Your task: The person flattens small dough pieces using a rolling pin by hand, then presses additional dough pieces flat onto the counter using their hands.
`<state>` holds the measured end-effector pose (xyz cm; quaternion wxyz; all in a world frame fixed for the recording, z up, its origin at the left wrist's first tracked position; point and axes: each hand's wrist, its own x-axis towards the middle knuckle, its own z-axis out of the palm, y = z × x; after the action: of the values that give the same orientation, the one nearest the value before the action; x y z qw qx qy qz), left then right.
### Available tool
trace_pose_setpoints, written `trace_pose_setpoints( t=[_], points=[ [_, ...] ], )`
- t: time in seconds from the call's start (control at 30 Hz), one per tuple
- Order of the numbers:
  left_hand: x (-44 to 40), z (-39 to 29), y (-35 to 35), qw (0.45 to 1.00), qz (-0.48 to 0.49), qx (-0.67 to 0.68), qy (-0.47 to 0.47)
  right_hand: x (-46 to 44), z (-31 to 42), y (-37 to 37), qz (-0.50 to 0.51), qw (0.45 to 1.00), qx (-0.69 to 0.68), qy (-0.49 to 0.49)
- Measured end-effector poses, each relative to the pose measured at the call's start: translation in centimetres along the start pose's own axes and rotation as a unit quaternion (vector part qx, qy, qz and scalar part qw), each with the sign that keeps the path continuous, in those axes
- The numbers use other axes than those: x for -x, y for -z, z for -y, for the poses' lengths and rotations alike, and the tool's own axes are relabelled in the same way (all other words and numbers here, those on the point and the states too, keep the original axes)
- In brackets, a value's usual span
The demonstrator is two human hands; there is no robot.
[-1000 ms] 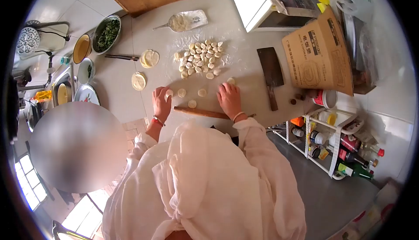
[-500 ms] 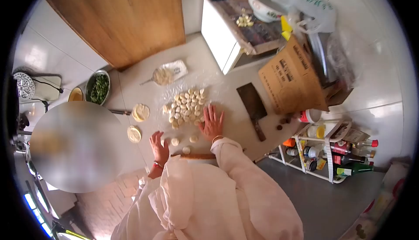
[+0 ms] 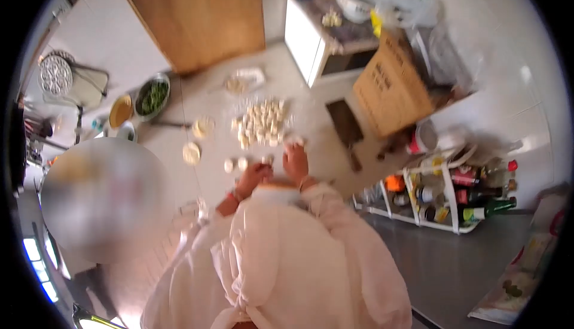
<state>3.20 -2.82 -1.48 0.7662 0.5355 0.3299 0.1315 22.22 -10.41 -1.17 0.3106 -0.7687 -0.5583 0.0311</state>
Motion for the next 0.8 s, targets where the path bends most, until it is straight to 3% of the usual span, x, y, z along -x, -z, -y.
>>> trace_pose_setpoints(
  t=[0.03, 0.07, 0.23, 0.33, 0.47, 0.5, 0.6, 0.7, 0.8],
  points=[
    [0.5, -0.8, -0.7, 1.0, -0.013, -0.001, -0.028, 1.3, -1.0, -1.4, -0.053, 0.995, 0.053, 0.059],
    [1.3, -2.1, -1.5, 0.999, -0.025, -0.018, 0.014, 2.1, -1.1, -0.6, -0.007, 0.992, 0.093, 0.087],
    [4.8, -3.1, -0.9, 0.996, -0.082, -0.031, 0.007, 3.1, -1.5, 2.3, 0.143, 0.986, 0.082, 0.038],
    [6.2, -2.2, 0.2, 0.984, -0.161, -0.05, 0.061, 2.6, -1.6, 3.2, 0.131, 0.989, -0.009, -0.067],
    [6.1, -2.0, 1.0, 0.976, -0.207, -0.07, 0.02, 0.3, -2.7, 5.3, 0.034, 0.995, 0.084, 0.033],
    [6.1, -2.0, 1.0, 0.974, -0.21, -0.081, 0.011, 0.5, -2.8, 5.3, 0.067, 0.986, 0.14, 0.055],
    [5.0, -2.3, 1.4, 0.969, -0.217, -0.119, -0.016, 0.9, -2.2, 5.3, 0.225, 0.972, 0.069, -0.003],
    [4.5, -1.8, 1.1, 0.96, -0.219, -0.174, -0.023, -2.7, -1.4, 4.2, 0.147, 0.987, -0.015, -0.065],
    [3.0, -3.8, -0.2, 0.944, -0.206, -0.254, -0.047, -6.5, -1.3, 1.7, 0.002, 0.996, -0.019, 0.088]
  ],
)
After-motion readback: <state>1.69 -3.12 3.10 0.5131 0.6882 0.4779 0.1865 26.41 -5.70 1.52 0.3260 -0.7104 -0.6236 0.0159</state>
